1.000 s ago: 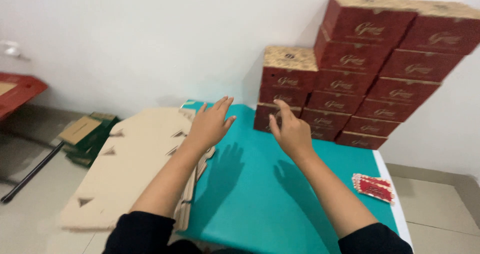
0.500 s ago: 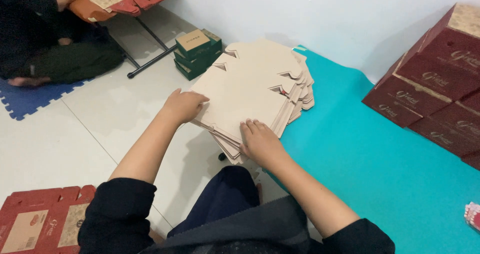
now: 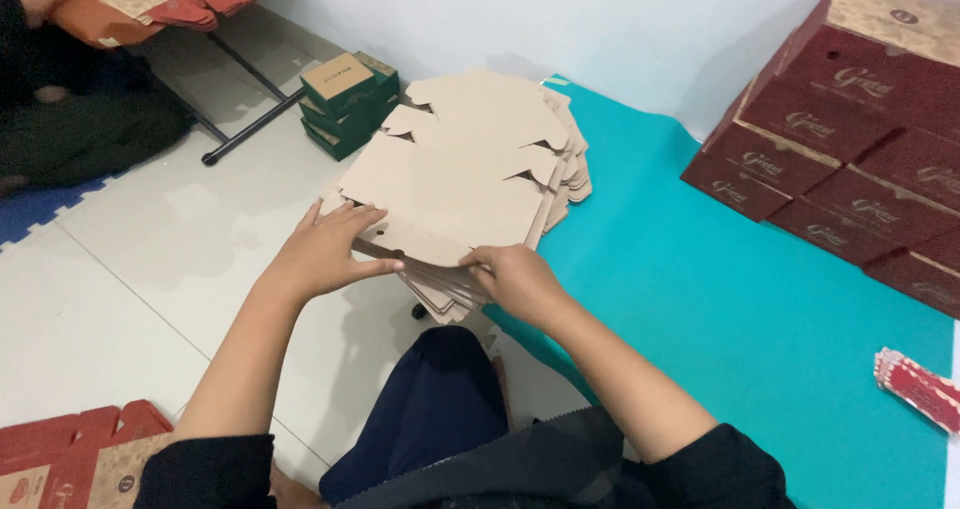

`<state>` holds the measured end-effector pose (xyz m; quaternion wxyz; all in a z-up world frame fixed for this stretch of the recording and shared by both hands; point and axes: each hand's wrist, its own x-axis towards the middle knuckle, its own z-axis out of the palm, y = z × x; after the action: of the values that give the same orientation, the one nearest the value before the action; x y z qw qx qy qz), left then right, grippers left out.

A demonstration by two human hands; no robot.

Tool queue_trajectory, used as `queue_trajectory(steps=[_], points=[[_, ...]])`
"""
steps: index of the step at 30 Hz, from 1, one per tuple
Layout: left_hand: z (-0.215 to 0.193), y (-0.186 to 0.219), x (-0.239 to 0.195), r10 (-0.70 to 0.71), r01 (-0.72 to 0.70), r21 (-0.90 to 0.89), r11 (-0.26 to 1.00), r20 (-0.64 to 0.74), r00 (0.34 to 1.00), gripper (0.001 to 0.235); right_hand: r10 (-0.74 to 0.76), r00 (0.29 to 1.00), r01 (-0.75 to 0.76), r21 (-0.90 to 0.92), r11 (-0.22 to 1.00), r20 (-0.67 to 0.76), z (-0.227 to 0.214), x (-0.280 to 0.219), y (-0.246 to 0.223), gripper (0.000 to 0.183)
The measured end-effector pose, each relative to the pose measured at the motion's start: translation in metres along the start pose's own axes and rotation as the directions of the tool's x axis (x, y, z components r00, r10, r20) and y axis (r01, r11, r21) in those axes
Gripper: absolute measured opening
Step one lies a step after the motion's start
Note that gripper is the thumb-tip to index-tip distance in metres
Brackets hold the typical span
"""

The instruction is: The person assembles a flat cardboard piece into a box by folding the sides and tucking the flaps. They then place a small red packet inside the box and close the lid. The person repeats the process with another flat cardboard piece.

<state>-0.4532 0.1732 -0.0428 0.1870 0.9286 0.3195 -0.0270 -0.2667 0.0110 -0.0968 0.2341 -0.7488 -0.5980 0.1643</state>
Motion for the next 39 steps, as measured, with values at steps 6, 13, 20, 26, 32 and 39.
queue_trajectory(steps=[6,13,20,26,32,39], points=[[0.061,-0.014,0.020,0.533,-0.241,0.478,0.845,-0.720,0.444,0.026,-0.673,0.501,0.287,-0.629,0.723,-0.544,-0.054,-0.044,0.011,0.024],[0.120,0.121,-0.010,0.617,-0.623,0.338,0.705,-0.725,0.305,0.031,-0.479,0.652,0.127,-0.538,0.833,-0.588,-0.078,-0.214,0.055,0.021],[0.197,0.208,-0.015,0.845,-0.867,0.214,0.451,-0.415,0.337,0.020,0.000,0.820,-0.217,-0.310,0.925,-0.573,-0.044,-0.346,0.104,0.014],[0.196,0.242,-0.004,0.841,-0.871,0.233,0.434,-0.450,0.299,0.008,0.186,0.704,-0.343,-0.099,0.934,-0.686,-0.036,-0.363,0.114,0.006],[0.218,0.249,0.007,0.800,-0.816,0.231,0.529,-0.455,0.390,0.015,0.193,0.617,-0.410,-0.102,0.906,-0.763,-0.045,-0.347,0.136,0.009],[0.227,0.253,-0.009,0.818,-0.824,0.219,0.523,-0.402,0.412,0.012,0.264,0.635,-0.456,-0.076,0.887,-0.726,-0.065,-0.350,0.129,0.008]])
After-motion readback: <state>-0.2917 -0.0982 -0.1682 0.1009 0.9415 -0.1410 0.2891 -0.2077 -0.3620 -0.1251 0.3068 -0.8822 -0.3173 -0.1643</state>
